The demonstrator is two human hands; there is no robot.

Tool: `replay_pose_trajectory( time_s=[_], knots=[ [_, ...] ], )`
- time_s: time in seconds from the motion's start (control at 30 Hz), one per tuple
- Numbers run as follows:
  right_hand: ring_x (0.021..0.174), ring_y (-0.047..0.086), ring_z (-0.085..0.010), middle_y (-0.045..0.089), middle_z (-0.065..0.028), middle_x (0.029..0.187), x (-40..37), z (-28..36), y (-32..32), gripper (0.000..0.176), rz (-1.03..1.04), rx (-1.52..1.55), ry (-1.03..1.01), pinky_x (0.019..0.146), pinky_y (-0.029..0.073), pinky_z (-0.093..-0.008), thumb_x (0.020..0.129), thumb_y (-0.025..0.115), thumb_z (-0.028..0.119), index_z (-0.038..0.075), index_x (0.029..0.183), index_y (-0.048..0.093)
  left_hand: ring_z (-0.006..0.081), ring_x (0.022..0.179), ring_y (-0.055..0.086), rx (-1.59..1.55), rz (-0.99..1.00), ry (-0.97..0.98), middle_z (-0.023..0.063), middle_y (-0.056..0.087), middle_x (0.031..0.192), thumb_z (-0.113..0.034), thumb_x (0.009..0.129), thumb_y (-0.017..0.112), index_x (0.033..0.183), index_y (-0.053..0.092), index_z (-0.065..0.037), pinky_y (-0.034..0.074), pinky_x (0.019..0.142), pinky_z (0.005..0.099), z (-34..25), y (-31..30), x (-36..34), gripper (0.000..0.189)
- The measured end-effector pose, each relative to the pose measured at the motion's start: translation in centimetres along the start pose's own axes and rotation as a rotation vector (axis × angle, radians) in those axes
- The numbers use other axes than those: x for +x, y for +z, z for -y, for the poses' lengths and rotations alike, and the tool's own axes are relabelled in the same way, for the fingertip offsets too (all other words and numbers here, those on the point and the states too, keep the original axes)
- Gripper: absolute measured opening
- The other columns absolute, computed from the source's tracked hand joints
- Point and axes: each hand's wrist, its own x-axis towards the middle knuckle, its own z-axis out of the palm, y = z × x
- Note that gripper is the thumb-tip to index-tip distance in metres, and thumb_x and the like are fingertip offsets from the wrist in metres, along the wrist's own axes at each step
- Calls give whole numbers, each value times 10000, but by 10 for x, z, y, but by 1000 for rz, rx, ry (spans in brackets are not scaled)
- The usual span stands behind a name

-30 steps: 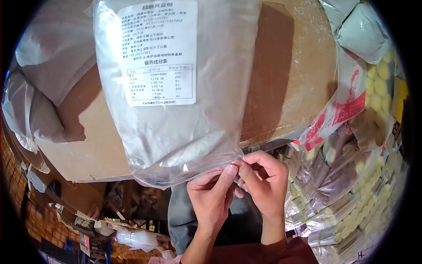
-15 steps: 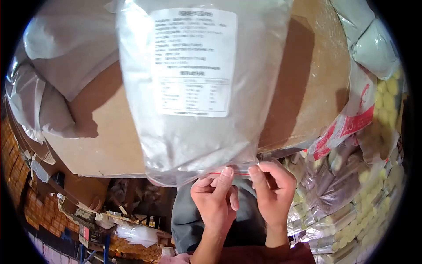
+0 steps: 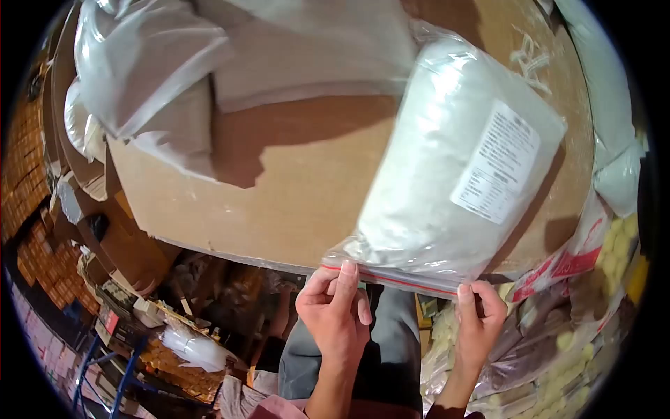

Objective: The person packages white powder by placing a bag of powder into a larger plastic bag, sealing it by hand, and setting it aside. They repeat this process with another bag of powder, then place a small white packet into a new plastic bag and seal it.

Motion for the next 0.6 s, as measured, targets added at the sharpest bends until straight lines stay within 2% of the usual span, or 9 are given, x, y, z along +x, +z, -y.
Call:
replay_pose_trajectory(
  time_s=[0.17, 0.23, 0.33, 0.37, 0.43, 0.47, 0.5, 0.53, 0.6],
  knots=[
    [555, 454, -45, 509, 25, 642, 4, 2, -1, 162, 49, -18, 1, 499, 326, -198, 887, 656, 105, -13, 796, 592, 65, 393, 425, 10, -62, 72, 63, 622, 687, -38, 890, 641, 877, 625, 29, 298, 353, 205, -14, -5, 9, 71],
    [547, 459, -47, 507, 29, 635, 6, 4, -2, 174, 55, -22, -35, 492, 326, -203, 891, 653, 118, -7, 788, 592, 60, 413, 419, -34, -209, 135, 74, 635, 721, -34, 888, 631, 893, 626, 15, 298, 358, 202, -28, -13, 20, 50],
    [688, 556, -74, 592, -11, 795, 9, 26, -8, 102, -38, -41, -131, 627, 445, -212, 916, 612, 81, -17, 942, 613, 44, 499, 395, -216, -325, 250, -32, 455, 637, -40, 921, 565, 770, 523, -21, 308, 416, 178, -62, -56, 46, 158],
    [732, 578, -82, 610, -25, 842, 11, 37, -8, 112, -120, -14, -179, 670, 471, -217, 921, 602, 70, -20, 986, 613, 102, 622, 534, -8, -64, 418, 10, 590, 789, 48, 899, 524, 921, 580, 47, 427, 517, 219, -65, -81, 52, 60],
    [935, 588, -116, 613, -63, 1014, 18, 51, -10, 238, -68, 152, -244, 840, 479, -243, 926, 582, 45, -15, 1155, 558, 173, 852, 621, 79, -191, 556, 86, 659, 1023, 101, 877, 479, 1069, 623, 72, 504, 731, 276, -88, -8, 32, 242],
    [981, 583, -126, 608, -72, 1055, 18, 66, -6, 269, -64, 188, -264, 858, 467, -236, 922, 593, 54, -25, 1175, 547, 229, 1064, 608, 236, -58, 582, 166, 633, 1175, 115, 862, 451, 1264, 548, 52, 469, 925, 332, -83, -19, 33, 418],
    [1040, 574, -155, 581, -110, 1135, 19, 77, -6, 322, -18, 155, -216, 889, 450, -246, 917, 610, 73, -16, 1214, 525, 226, 1086, 596, 542, 127, 598, 171, 614, 1212, 120, 854, 434, 1269, 543, 49, 463, 942, 341, -80, -29, 35, 435],
    [963, 542, -107, 564, -44, 1092, 17, 84, 2, 354, -16, 205, -192, 815, 452, -256, 924, 626, 176, 17, 1226, 534, 269, 1130, 577, 598, 309, 632, 194, 584, 1253, 103, 860, 442, 1314, 491, 42, 461, 939, 349, -67, -23, 38, 461],
    [980, 535, -115, 558, -40, 1081, 31, 71, 13, 467, -44, 133, -167, 784, 434, -244, 887, 682, 242, 29, 1260, 498, 349, 1155, 563, 773, 541, 647, 249, 566, 1252, 49, 881, 462, 1354, 451, 24, 461, 934, 367, -49, 14, 27, 473]
  ],
)
